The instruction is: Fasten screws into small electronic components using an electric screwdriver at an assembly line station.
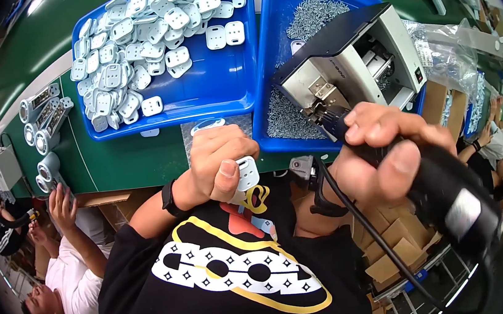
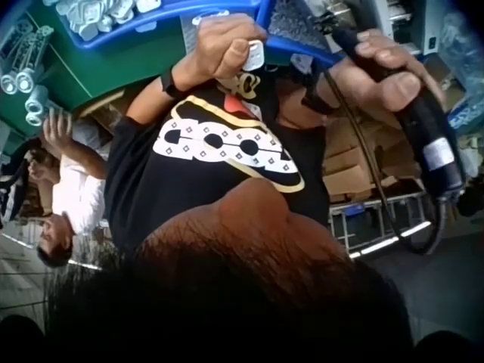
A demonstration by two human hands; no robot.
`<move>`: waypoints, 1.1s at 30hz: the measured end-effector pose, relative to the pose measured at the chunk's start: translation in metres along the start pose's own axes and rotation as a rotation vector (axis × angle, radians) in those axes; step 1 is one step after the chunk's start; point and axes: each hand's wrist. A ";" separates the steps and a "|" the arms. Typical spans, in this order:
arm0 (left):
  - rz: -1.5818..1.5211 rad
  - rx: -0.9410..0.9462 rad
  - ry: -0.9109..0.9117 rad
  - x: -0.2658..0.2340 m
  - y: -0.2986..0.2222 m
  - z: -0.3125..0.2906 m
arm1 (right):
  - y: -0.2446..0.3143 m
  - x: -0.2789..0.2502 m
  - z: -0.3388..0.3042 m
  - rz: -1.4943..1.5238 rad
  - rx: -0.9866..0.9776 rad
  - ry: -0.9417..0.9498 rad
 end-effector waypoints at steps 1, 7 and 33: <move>0.000 0.001 -0.008 0.001 0.002 0.000 | -0.007 0.000 0.000 -0.022 0.107 0.022; 0.007 -0.008 0.012 -0.002 0.004 -0.002 | 0.031 0.006 -0.018 0.213 0.020 0.070; 0.017 -0.009 0.001 -0.003 -0.002 -0.001 | -0.028 -0.003 -0.127 0.211 0.254 0.216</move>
Point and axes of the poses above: each hand's wrist, its own z-axis towards the middle knuckle, its own x-axis out of the palm, y = z × x, and after that the axes turned 10 degrees about y, right-handed
